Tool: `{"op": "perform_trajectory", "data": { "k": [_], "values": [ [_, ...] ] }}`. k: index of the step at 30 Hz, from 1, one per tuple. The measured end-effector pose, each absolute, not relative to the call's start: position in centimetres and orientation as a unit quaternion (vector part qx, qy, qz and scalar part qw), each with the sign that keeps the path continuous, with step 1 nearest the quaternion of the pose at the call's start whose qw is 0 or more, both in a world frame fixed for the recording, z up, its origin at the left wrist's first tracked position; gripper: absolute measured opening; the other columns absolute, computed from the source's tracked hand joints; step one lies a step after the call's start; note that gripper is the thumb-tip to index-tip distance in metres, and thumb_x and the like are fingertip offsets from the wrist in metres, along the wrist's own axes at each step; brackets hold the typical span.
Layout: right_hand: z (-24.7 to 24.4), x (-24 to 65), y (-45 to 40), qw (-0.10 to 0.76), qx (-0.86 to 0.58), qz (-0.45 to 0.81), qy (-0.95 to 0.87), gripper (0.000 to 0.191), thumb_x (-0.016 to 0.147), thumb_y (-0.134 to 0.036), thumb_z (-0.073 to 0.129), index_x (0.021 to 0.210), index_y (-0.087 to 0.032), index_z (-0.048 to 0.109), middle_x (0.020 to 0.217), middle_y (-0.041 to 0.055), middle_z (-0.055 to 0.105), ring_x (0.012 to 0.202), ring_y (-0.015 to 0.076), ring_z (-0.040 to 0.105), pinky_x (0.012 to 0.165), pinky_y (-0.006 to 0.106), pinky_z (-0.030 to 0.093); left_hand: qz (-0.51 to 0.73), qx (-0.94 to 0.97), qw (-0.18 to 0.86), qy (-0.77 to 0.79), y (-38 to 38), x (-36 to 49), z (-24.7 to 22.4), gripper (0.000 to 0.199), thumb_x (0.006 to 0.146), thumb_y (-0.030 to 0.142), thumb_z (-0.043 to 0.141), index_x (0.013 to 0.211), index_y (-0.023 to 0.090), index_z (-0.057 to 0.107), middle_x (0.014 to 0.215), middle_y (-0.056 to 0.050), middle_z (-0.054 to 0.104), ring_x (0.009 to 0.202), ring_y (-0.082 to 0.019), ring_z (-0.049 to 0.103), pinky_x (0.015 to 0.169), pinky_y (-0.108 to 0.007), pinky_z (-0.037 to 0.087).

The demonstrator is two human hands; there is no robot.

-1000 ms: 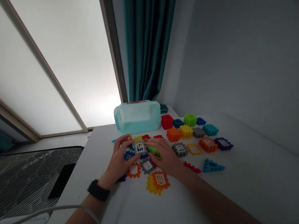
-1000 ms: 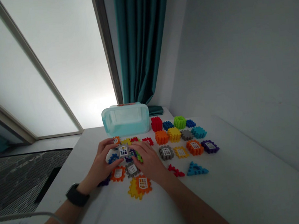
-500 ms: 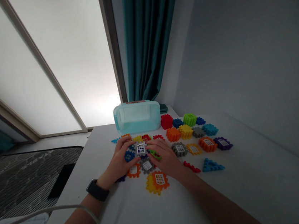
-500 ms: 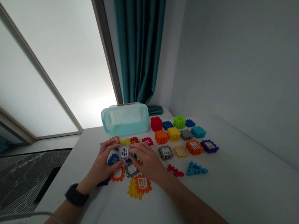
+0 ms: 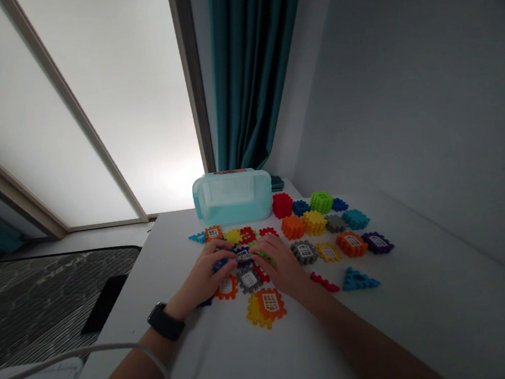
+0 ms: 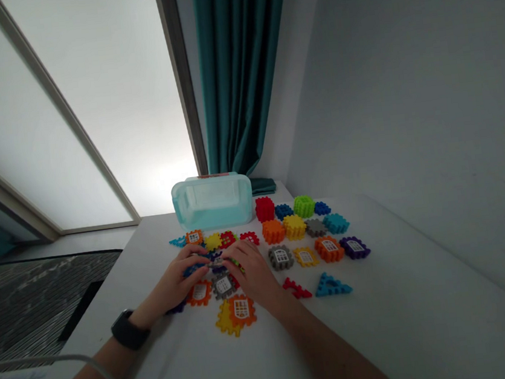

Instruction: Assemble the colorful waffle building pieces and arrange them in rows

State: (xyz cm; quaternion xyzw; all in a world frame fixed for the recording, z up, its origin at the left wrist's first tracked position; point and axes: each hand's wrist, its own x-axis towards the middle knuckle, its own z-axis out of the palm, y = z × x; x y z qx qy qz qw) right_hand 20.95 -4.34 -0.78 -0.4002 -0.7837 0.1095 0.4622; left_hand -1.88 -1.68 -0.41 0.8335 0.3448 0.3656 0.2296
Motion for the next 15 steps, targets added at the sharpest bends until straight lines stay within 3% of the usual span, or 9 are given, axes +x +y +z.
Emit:
{"op": "perform_trajectory", "data": {
  "k": [9,15],
  "values": [
    [-0.6,19.7,-4.8,0.478,-0.451,0.389,-0.645,0.019,0.092,-0.034,0.056,0.105,-0.021,0.063,0.084,0.0018,0.07,0.075,0.0176,0.067,0.067,0.029,0.054,0.403,0.777,0.317,0.366,-1.5,-1.6,0.0,0.031,0.096,0.038,0.056,0.077,0.02,0.07,0.104,-0.008,0.065,0.099,-0.022,0.063,0.094,-0.04,0.053],
    [-0.8,19.8,-4.7,0.492,-0.442,0.375,-0.65,0.015,0.091,-0.03,0.057,0.1,-0.022,0.064,0.092,0.0037,0.072,0.085,0.0192,0.069,0.074,0.032,0.057,0.401,0.768,0.333,0.371,-1.4,-1.7,-0.2,0.033,0.096,0.042,0.056,0.076,0.02,0.071,0.102,-0.008,0.066,0.096,-0.022,0.064,0.092,-0.04,0.054]
  ]
}}
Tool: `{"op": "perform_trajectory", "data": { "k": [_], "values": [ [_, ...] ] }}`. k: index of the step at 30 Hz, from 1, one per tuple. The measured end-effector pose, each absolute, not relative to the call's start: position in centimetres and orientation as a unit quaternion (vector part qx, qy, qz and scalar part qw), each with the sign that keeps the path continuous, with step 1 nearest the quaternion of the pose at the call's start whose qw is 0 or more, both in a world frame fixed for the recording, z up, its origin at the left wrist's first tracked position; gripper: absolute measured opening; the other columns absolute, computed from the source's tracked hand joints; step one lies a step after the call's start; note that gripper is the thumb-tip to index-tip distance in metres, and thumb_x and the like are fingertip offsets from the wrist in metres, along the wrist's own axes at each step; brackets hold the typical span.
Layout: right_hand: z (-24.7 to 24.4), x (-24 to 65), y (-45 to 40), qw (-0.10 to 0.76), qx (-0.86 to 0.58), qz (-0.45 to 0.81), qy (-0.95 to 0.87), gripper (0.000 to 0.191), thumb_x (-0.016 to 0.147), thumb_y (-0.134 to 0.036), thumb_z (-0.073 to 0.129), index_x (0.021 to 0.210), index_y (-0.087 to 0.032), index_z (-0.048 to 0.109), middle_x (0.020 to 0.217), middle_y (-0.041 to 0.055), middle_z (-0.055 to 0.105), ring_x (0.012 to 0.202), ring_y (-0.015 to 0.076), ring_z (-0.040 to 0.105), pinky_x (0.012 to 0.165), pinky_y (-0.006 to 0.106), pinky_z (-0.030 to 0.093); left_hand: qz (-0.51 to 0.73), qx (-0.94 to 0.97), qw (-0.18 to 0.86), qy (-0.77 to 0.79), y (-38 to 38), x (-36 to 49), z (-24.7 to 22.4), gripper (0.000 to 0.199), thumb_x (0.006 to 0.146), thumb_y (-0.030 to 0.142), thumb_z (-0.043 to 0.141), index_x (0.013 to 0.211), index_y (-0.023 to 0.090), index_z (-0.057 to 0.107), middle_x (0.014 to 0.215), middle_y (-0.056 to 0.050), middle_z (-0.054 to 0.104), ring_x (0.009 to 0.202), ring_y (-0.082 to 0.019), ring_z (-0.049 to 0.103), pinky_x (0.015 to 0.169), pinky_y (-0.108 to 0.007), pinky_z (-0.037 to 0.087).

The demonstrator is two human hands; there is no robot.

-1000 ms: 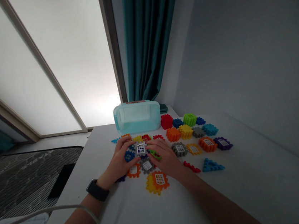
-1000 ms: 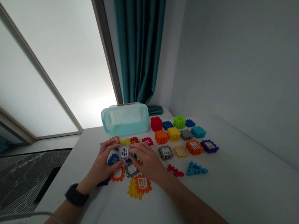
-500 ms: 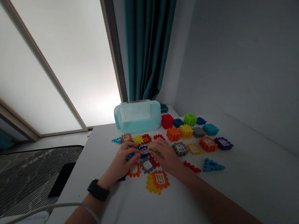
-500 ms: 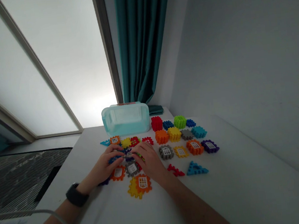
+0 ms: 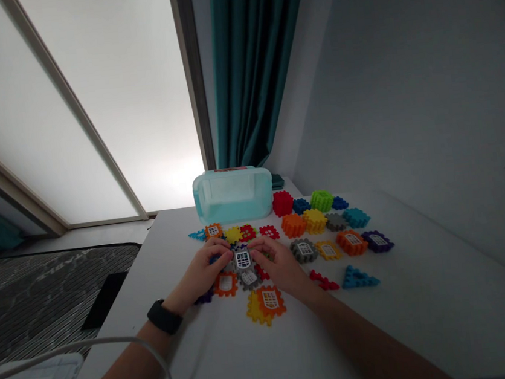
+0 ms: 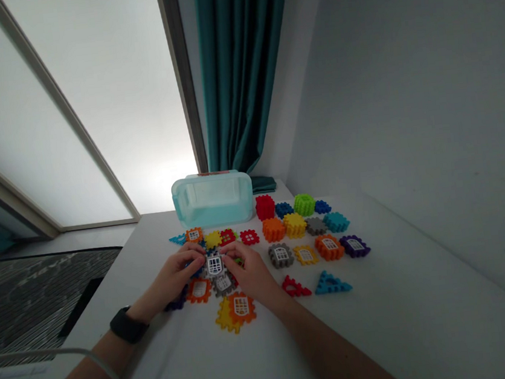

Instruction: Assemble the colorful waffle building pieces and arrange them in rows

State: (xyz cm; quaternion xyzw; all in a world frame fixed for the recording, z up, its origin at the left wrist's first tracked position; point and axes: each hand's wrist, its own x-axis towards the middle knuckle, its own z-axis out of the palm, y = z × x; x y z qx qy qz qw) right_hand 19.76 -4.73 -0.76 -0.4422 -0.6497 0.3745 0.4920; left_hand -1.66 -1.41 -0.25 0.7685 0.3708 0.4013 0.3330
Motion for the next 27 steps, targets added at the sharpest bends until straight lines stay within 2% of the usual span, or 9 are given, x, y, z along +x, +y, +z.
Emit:
{"op": "perform_trajectory", "data": {
  "k": [4,10,16,20,23,24,27],
  "values": [
    [-0.4,20.3,-4.8,0.477,-0.433,0.256,-0.721,0.018,0.095,-0.022,0.05,0.106,-0.023,0.064,0.102,0.0055,0.071,0.094,0.0202,0.068,0.087,0.037,0.056,0.419,0.763,0.312,0.381,-1.4,-1.8,-0.1,0.032,0.095,0.042,0.056,0.075,0.021,0.069,0.1,-0.007,0.066,0.094,-0.021,0.064,0.092,-0.04,0.054],
    [-0.6,20.8,-4.8,0.432,-0.362,0.105,-0.819,0.034,0.093,-0.012,0.05,0.122,-0.026,0.06,0.126,0.0094,0.064,0.121,0.024,0.059,0.106,0.046,0.049,0.431,0.758,0.3,0.386,-1.3,-2.0,0.2,0.033,0.095,0.041,0.056,0.073,0.021,0.068,0.1,-0.008,0.066,0.095,-0.021,0.064,0.094,-0.041,0.054],
    [-0.7,20.9,-4.8,0.423,-0.339,0.058,-0.838,0.027,0.095,-0.013,0.051,0.114,-0.027,0.065,0.125,0.0086,0.066,0.117,0.0237,0.062,0.102,0.048,0.051,0.419,0.765,0.307,0.381,-1.4,-1.8,0.0,0.034,0.096,0.042,0.055,0.074,0.021,0.069,0.101,-0.007,0.066,0.095,-0.021,0.064,0.094,-0.04,0.053],
    [-0.4,20.8,-4.8,0.451,-0.355,0.087,-0.814,0.018,0.097,-0.019,0.053,0.105,-0.026,0.067,0.108,0.0078,0.072,0.103,0.0236,0.066,0.095,0.045,0.053,0.413,0.776,0.29,0.378,-1.6,-1.7,-0.2,0.031,0.098,0.037,0.051,0.078,0.02,0.067,0.098,-0.007,0.067,0.094,-0.021,0.064,0.091,-0.038,0.054],
    [-0.6,20.7,-4.6,0.474,-0.423,0.16,-0.755,0.012,0.094,-0.025,0.057,0.099,-0.024,0.068,0.095,0.0063,0.073,0.092,0.0235,0.069,0.085,0.041,0.057,0.403,0.801,0.211,0.389,-1.8,-1.7,-0.3,0.018,0.097,0.03,0.051,0.099,0.021,0.067,0.103,-0.008,0.065,0.099,-0.023,0.063,0.092,-0.04,0.053],
    [-0.7,20.6,-4.5,0.479,-0.449,0.192,-0.73,0.012,0.093,-0.027,0.058,0.098,-0.023,0.068,0.093,0.006,0.073,0.089,0.0234,0.069,0.083,0.04,0.057,0.399,0.81,0.17,0.395,-1.9,-1.7,-0.4,0.019,0.095,0.027,0.052,0.109,0.021,0.065,0.109,-0.009,0.064,0.105,-0.024,0.061,0.095,-0.043,0.051],
    [-1.0,20.4,-4.2,0.489,-0.496,0.297,-0.653,0.017,0.088,-0.031,0.061,0.1,-0.021,0.069,0.093,0.0062,0.076,0.086,0.0239,0.071,0.082,0.041,0.058,0.379,0.831,0.065,0.401,-2.1,-1.8,-0.5,0.041,0.09,0.023,0.059,0.131,0.022,0.054,0.123,-0.012,0.059,0.118,-0.029,0.055,0.103,-0.049,0.045]
  ]
}}
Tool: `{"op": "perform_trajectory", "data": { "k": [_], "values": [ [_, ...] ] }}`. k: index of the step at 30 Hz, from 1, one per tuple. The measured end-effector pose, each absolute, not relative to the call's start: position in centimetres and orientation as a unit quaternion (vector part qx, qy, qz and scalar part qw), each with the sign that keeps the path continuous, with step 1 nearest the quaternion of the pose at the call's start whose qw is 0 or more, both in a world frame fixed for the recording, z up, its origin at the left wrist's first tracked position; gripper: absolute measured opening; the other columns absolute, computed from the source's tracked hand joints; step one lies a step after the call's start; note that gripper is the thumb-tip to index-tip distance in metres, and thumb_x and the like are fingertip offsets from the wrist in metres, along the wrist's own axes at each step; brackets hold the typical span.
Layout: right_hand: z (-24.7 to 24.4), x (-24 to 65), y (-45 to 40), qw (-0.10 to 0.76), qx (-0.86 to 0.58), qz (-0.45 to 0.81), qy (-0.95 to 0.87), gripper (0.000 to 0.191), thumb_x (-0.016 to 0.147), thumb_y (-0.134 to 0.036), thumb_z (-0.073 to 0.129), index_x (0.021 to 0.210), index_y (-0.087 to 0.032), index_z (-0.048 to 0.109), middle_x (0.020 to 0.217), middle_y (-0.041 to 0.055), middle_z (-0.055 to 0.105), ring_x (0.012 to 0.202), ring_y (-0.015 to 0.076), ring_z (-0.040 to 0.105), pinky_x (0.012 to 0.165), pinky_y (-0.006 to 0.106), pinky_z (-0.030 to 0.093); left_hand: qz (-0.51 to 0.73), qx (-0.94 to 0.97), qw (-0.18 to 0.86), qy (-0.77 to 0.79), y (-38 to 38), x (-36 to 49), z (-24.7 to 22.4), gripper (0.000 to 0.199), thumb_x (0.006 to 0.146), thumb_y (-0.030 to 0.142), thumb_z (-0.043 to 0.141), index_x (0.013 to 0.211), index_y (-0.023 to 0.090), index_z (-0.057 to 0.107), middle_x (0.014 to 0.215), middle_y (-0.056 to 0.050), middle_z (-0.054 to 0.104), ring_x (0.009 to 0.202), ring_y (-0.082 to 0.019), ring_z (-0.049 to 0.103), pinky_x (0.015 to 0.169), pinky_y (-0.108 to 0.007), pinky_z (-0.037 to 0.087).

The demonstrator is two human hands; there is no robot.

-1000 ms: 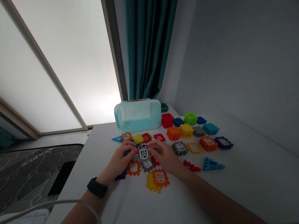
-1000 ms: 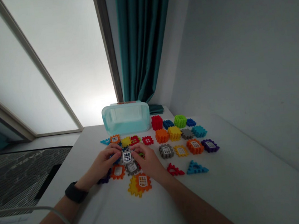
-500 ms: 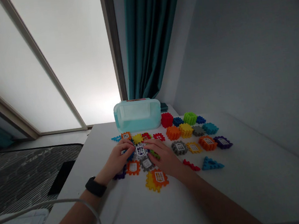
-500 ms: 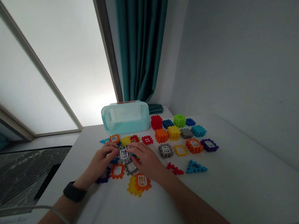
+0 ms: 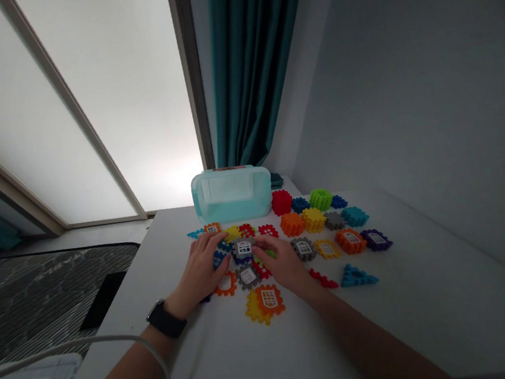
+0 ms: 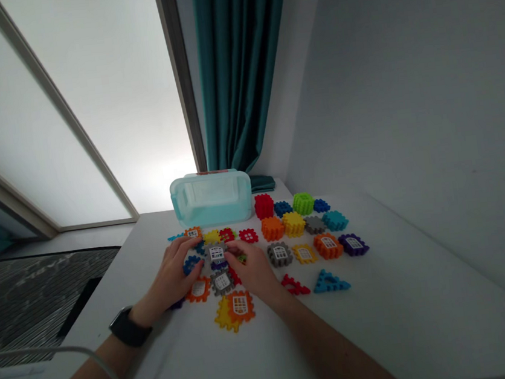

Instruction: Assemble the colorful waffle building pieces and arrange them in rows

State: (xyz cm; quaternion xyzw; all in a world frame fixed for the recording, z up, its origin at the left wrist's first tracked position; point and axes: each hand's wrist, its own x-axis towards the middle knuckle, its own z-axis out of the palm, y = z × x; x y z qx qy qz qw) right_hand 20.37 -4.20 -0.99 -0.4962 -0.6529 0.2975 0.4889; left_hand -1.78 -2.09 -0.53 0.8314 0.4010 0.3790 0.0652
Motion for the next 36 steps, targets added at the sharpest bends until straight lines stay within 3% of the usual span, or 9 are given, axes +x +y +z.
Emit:
{"op": "perform_trajectory", "data": {
  "k": [4,9,13,17,19,31,36],
  "values": [
    [-1.0,20.0,-4.1,0.493,-0.481,0.415,-0.594,0.022,0.083,-0.034,0.064,0.101,-0.021,0.069,0.093,0.0061,0.077,0.085,0.0241,0.073,0.08,0.04,0.059,0.363,0.847,0.026,0.388,-2.1,-1.8,-0.7,0.059,0.082,0.027,0.073,0.136,0.023,0.05,0.128,-0.013,0.055,0.121,-0.031,0.052,0.104,-0.049,0.044],
    [-1.1,19.6,-4.2,0.483,-0.458,0.459,-0.588,0.022,0.083,-0.034,0.064,0.098,-0.02,0.069,0.085,0.0039,0.075,0.077,0.0212,0.071,0.07,0.035,0.059,0.354,0.858,0.021,0.372,-2.0,-1.9,-0.9,0.052,0.081,0.034,0.077,0.128,0.024,0.057,0.125,-0.011,0.056,0.118,-0.031,0.054,0.103,-0.049,0.044],
    [-1.2,19.8,-4.4,0.478,-0.49,0.358,-0.635,0.027,0.088,-0.029,0.059,0.112,-0.02,0.065,0.089,0.005,0.072,0.08,0.0209,0.07,0.073,0.036,0.059,0.363,0.853,0.031,0.373,-1.8,-2.0,-1.1,0.046,0.083,0.037,0.076,0.124,0.024,0.06,0.124,-0.011,0.056,0.119,-0.031,0.053,0.103,-0.049,0.045],
    [-0.7,20.2,-4.9,0.462,-0.446,0.169,-0.748,0.03,0.091,-0.022,0.056,0.12,-0.023,0.061,0.121,0.0101,0.066,0.114,0.0256,0.062,0.101,0.046,0.052,0.379,0.839,0.067,0.385,-1.5,-2.2,-1.3,0.043,0.085,0.036,0.075,0.124,0.024,0.059,0.124,-0.011,0.054,0.12,-0.03,0.053,0.104,-0.049,0.046],
    [-0.6,20.3,-5.0,0.44,-0.419,0.115,-0.786,0.033,0.091,-0.021,0.057,0.124,-0.024,0.059,0.127,0.0103,0.063,0.123,0.0266,0.057,0.107,0.048,0.048,0.384,0.834,0.08,0.387,-1.5,-2.3,-1.3,0.043,0.086,0.036,0.074,0.124,0.024,0.059,0.124,-0.011,0.053,0.121,-0.029,0.052,0.105,-0.049,0.045],
    [-0.9,20.2,-5.1,0.417,-0.418,0.019,-0.807,0.03,0.088,-0.017,0.063,0.118,-0.021,0.06,0.119,0.0109,0.066,0.115,0.0278,0.058,0.102,0.049,0.049,0.38,0.838,0.052,0.388,-1.8,-2.0,-1.6,0.045,0.085,0.042,0.073,0.126,0.025,0.061,0.121,-0.01,0.058,0.116,-0.029,0.057,0.102,-0.047,0.047],
    [-0.3,21.0,-5.3,0.427,-0.432,0.034,-0.794,0.025,0.087,-0.017,0.064,0.111,-0.023,0.061,0.117,0.0094,0.067,0.114,0.0272,0.058,0.104,0.049,0.046,0.339,0.861,0.041,0.378,-1.8,-2.2,-1.6,0.061,0.088,0.046,0.068,0.142,0.023,0.05,0.13,-0.013,0.057,0.122,-0.032,0.053,0.105,-0.049,0.044]
  ]
}}
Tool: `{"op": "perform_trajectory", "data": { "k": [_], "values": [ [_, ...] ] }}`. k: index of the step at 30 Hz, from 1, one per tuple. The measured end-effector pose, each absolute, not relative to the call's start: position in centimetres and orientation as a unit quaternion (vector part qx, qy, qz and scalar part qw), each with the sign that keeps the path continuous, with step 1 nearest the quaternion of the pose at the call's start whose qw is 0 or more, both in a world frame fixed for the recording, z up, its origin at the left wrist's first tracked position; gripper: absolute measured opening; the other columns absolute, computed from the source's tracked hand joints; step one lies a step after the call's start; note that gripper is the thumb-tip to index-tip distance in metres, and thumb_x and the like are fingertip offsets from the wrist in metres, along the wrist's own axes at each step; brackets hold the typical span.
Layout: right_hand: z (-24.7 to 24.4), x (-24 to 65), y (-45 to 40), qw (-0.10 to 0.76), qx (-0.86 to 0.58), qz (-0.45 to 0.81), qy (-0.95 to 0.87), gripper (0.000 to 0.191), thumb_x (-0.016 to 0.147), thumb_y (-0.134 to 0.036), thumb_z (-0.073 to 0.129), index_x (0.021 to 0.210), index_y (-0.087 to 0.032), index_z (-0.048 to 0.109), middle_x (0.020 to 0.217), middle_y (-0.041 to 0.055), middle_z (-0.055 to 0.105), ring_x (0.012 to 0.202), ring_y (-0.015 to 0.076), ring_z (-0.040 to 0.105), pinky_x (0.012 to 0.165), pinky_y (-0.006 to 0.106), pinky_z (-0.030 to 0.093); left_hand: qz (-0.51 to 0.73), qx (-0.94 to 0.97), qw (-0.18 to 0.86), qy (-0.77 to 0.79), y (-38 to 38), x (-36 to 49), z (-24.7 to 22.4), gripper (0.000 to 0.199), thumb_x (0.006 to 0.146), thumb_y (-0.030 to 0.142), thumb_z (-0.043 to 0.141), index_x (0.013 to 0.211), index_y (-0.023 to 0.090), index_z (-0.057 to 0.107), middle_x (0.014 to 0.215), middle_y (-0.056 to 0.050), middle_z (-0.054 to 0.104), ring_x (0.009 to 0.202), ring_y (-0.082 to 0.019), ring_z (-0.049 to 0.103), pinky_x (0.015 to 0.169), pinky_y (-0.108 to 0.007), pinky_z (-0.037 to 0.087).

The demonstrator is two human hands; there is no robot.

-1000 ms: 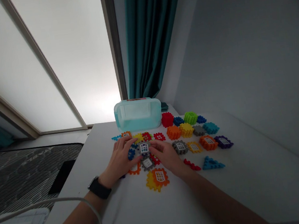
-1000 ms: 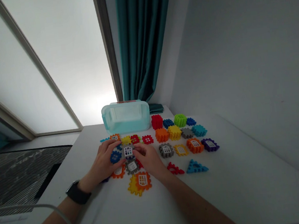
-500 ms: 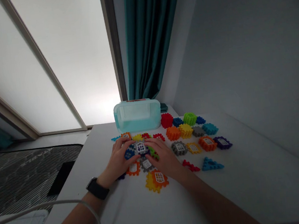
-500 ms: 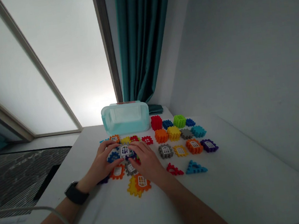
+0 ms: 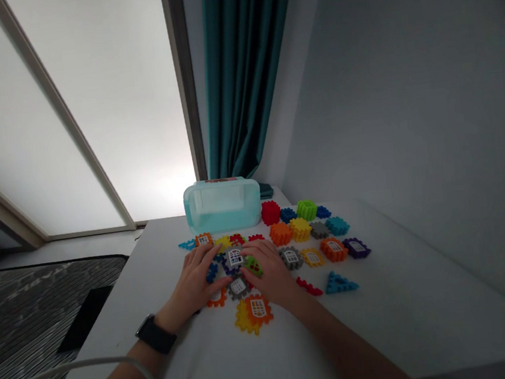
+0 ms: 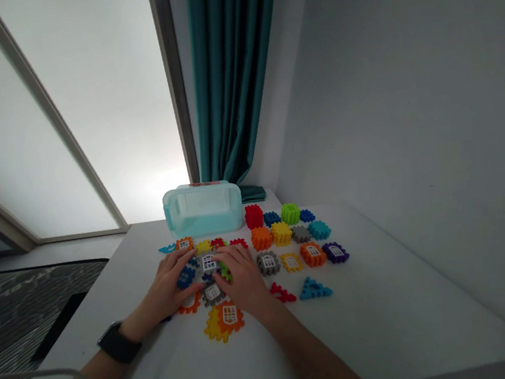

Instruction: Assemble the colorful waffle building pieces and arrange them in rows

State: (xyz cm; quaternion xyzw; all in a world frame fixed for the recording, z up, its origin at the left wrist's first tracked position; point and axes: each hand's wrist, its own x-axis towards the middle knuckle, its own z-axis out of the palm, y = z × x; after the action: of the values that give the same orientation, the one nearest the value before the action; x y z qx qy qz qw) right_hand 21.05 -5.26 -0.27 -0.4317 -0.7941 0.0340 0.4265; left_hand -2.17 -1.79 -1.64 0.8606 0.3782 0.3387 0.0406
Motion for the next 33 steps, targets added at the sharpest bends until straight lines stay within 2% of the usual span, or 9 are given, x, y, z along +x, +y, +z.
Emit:
{"op": "perform_trajectory", "data": {
  "k": [4,8,18,33],
  "values": [
    [0.5,22.9,-5.4,0.441,-0.441,0.037,-0.781,0.021,0.09,-0.021,0.061,0.11,-0.024,0.061,0.12,0.0095,0.067,0.117,0.027,0.058,0.104,0.049,0.046,0.307,0.873,0.037,0.377,-1.9,-2.3,-1.3,0.047,0.096,0.042,0.055,0.138,0.021,0.053,0.127,-0.013,0.06,0.12,-0.03,0.055,0.104,-0.048,0.045],
    [0.6,25.8,-5.8,0.45,-0.45,0.018,-0.771,0.016,0.092,-0.022,0.06,0.108,-0.024,0.06,0.121,0.0095,0.067,0.118,0.0272,0.058,0.104,0.049,0.045,0.29,0.878,0.032,0.379,-1.8,-2.4,-1.2,0.038,0.098,0.04,0.05,0.131,0.022,0.059,0.123,-0.011,0.062,0.116,-0.029,0.058,0.102,-0.047,0.047],
    [-1.4,33.2,-6.4,0.41,-0.508,0.011,-0.757,0.012,0.086,-0.02,0.064,0.097,-0.024,0.06,0.114,0.0096,0.07,0.111,0.0294,0.061,0.101,0.053,0.045,0.282,0.889,0.017,0.359,-1.3,-2.2,-1.8,0.034,0.097,0.041,0.049,0.12,0.023,0.064,0.117,-0.01,0.065,0.11,-0.027,0.062,0.099,-0.044,0.05],
    [-2.1,33.9,-6.9,0.379,-0.554,0.074,-0.737,0.01,0.082,-0.02,0.062,0.092,-0.022,0.061,0.112,0.0085,0.069,0.108,0.0279,0.06,0.098,0.052,0.045,0.292,0.893,0.014,0.344,-0.5,-2.7,-3.1,0.035,0.097,0.043,0.047,0.124,0.026,0.062,0.117,-0.01,0.064,0.109,-0.027,0.062,0.095,-0.043,0.051]
  ]
}}
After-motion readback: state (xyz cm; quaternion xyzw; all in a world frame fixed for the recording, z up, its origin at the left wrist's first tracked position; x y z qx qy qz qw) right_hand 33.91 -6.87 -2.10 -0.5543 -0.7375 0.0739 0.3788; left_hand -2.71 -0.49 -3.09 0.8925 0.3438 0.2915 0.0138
